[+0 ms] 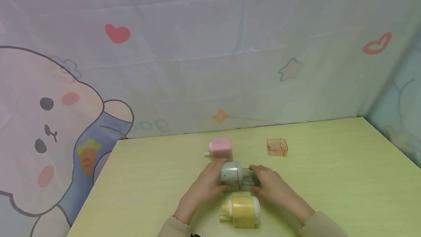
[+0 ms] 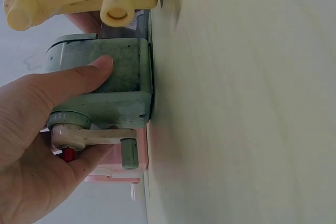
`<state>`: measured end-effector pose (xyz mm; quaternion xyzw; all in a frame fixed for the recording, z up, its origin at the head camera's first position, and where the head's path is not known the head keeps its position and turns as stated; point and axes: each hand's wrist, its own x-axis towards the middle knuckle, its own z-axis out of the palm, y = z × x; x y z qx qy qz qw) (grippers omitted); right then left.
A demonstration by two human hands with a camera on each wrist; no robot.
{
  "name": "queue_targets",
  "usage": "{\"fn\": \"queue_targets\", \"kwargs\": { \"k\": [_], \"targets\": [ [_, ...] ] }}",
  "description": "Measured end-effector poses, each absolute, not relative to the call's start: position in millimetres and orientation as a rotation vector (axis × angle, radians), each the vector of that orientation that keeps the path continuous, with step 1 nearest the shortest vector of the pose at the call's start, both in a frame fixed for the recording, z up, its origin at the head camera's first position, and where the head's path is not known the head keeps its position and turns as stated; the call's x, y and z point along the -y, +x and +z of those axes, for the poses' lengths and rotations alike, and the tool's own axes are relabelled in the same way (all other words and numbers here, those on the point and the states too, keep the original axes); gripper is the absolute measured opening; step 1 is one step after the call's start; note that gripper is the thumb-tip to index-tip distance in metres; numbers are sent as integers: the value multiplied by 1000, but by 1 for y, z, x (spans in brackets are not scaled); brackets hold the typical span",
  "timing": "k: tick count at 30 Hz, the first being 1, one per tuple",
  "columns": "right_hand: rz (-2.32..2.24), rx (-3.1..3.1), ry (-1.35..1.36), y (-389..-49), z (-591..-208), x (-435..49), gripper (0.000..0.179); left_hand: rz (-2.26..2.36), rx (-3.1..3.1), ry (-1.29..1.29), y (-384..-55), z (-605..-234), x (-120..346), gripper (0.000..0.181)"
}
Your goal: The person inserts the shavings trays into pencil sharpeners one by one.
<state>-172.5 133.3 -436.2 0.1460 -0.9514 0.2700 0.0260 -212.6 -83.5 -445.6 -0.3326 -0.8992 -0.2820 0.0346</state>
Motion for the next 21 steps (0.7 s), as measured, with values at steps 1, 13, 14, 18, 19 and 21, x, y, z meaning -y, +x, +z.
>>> {"fn": "queue_targets", "kwargs": {
  "k": [1,13,14,18,19,21],
  "targets": [
    [840,2938,455,-173,-437,-133,62,-867,2765,-1022,-213,-446,83,74],
    [907,2908,485,-178,-440,-129,59,-859,2799,-995,-211,-445,83,73],
    [912,2907,487,-178,-440,-129,59,-854,2804,-990,-210,-444,83,74],
    [929,2905,493,-177,-438,-128,59,-841,2813,-983,-208,-442,83,75],
    [933,2905,497,-178,-437,-127,59,-835,2810,-984,-208,-442,82,75],
    [943,2909,505,-178,-437,-127,58,-834,2809,-986,-208,-442,82,75]
  ]
}}
